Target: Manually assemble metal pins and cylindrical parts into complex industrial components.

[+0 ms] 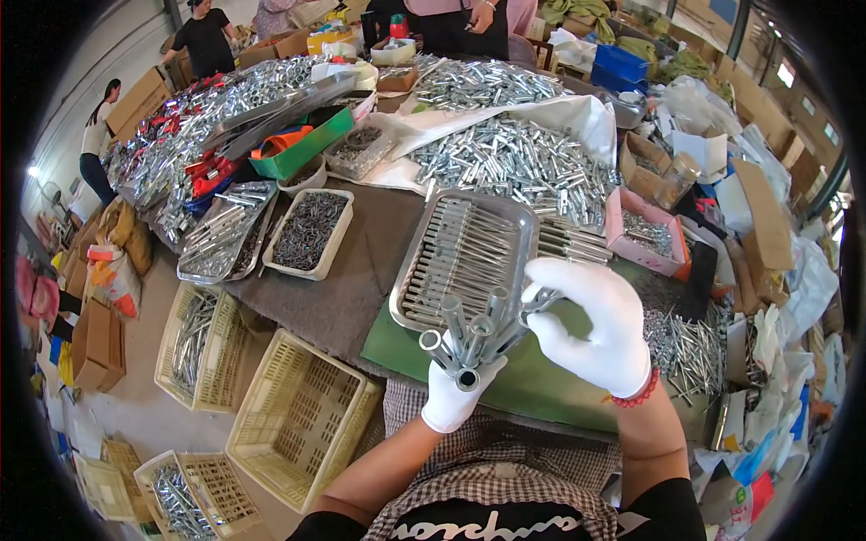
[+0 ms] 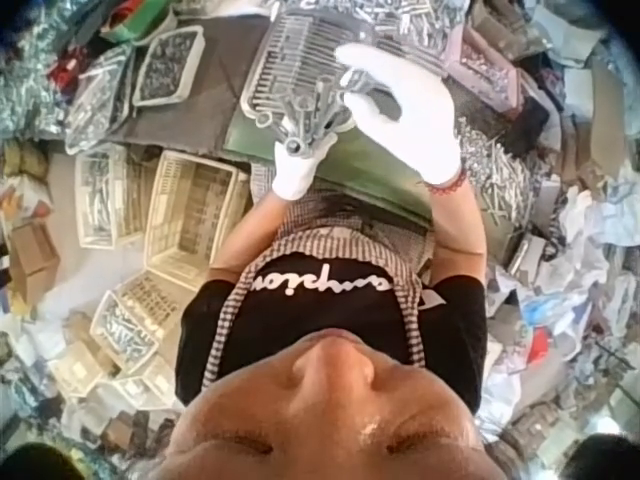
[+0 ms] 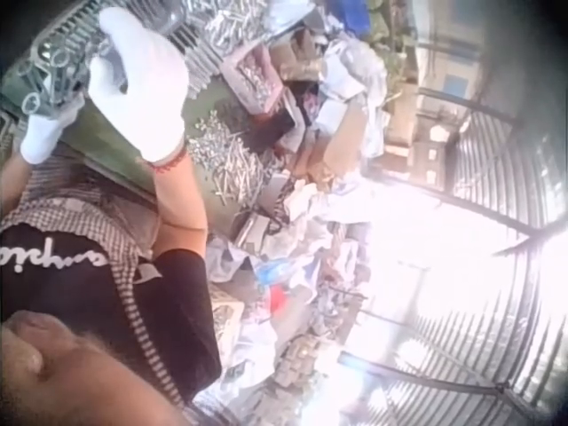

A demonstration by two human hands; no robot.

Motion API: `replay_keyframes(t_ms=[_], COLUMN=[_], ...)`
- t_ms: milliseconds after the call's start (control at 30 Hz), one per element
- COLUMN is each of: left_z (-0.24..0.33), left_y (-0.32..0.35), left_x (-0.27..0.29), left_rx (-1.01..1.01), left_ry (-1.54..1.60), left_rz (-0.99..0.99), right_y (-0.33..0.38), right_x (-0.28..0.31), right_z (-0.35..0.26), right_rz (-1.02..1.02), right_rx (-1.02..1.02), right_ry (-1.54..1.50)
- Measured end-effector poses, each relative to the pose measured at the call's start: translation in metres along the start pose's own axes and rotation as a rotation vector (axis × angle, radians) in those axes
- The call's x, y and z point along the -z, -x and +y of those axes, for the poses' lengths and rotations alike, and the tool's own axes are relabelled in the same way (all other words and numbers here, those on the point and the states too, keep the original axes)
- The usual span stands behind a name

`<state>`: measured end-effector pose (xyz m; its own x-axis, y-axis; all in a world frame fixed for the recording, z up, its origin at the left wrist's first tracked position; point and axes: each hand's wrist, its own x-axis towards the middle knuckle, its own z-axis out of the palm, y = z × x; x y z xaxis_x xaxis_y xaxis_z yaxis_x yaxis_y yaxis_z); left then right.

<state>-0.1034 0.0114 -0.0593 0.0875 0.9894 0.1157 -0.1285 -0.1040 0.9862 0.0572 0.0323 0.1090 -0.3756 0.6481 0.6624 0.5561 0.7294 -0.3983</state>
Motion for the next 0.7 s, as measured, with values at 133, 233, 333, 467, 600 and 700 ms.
replay_keyframes(t_ms=[133, 233, 333, 467, 600, 700], left_z=[0.001, 0.000, 0.009, 0.007, 0.002, -0.002], left_y=[0.003, 0.003, 0.002, 0.000, 0.003, 0.006], left_x=[-0.003, -0.004, -0.005, -0.005, -0.001, -0.001], left_rx=[0.016, -0.046, -0.057, -0.018, -0.087, 0.013], left_ry=[0.093, 0.158, 0.178, 0.302, 0.134, 0.257], left_rz=[0.039, 0.044, 0.005, -0.027, -0.074, -0.049], right_y=[-0.004, -0.002, -0.011, -0.030, -0.034, -0.033], right_x=[0.007, 0.000, -0.014, -0.073, -0.129, -0.146], right_z=[-0.001, 0.016, 0.027, 0.072, 0.106, 0.108], right_rz=[-0.148, -0.127, 0.012, -0.181, -0.254, -0.308], right_rx=[-0.010, 0.035, -0.352, -0.257, -0.145, -0.232], right_ry=[-0.217, -0.349, -0.528, -0.020, 0.162, 0.353])
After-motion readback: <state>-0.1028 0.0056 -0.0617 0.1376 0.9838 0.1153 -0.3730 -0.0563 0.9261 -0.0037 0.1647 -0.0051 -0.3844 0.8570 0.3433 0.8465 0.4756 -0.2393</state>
